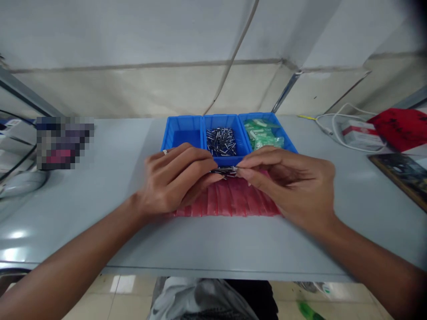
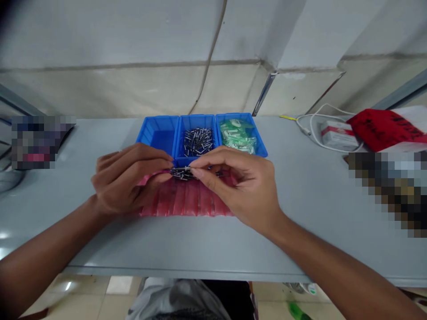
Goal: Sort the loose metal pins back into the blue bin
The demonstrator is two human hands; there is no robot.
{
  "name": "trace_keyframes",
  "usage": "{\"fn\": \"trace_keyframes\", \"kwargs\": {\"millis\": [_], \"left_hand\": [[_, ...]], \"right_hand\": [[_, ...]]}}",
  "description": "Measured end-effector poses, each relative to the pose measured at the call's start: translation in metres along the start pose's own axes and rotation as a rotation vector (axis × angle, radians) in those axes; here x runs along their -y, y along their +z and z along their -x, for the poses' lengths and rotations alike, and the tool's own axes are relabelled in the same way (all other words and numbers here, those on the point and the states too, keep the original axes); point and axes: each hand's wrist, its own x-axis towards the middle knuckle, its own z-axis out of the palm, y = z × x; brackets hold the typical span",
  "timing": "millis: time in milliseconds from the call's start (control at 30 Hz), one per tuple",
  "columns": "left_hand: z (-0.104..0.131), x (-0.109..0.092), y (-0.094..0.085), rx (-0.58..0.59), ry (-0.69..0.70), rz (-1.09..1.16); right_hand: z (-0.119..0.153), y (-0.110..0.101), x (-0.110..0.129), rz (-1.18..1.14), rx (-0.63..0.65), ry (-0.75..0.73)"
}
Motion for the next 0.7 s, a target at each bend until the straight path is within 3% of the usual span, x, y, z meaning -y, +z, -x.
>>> {"fn": "trace_keyframes", "kwargs": {"millis": [200, 333, 433, 533, 633, 700], "left_hand": [[0.0, -0.001, 0.001, 0.043, 0.03, -0.017], [0.002, 0.001, -0.001, 0.014, -0.083, -0.044], [0.002, 0.003, 0.0, 0.04, -0.142, -0.083], [0.001, 0.004, 0.004, 0.103, -0.192, -0.108], [0.002, 0.005, 0.01, 0.168, -0.246, -0.106], [0.003, 0.006, 0.013, 0.209, -0.267, -0.095]], "right_hand": [[-0.001, 0.0, 0.0, -0.034, 0.012, 0.108], [-0.007, -0.004, -0.006, -0.162, -0.069, 0.258], [-0.011, -0.01, -0.009, -0.267, -0.012, 0.242], [-0.011, -0.015, -0.011, 0.074, 0.094, 0.023], [-0.005, -0.014, -0.018, 0.591, 0.36, -0.277], [0.0, -0.011, -0.026, 0.781, 0.522, -0.348]]}}
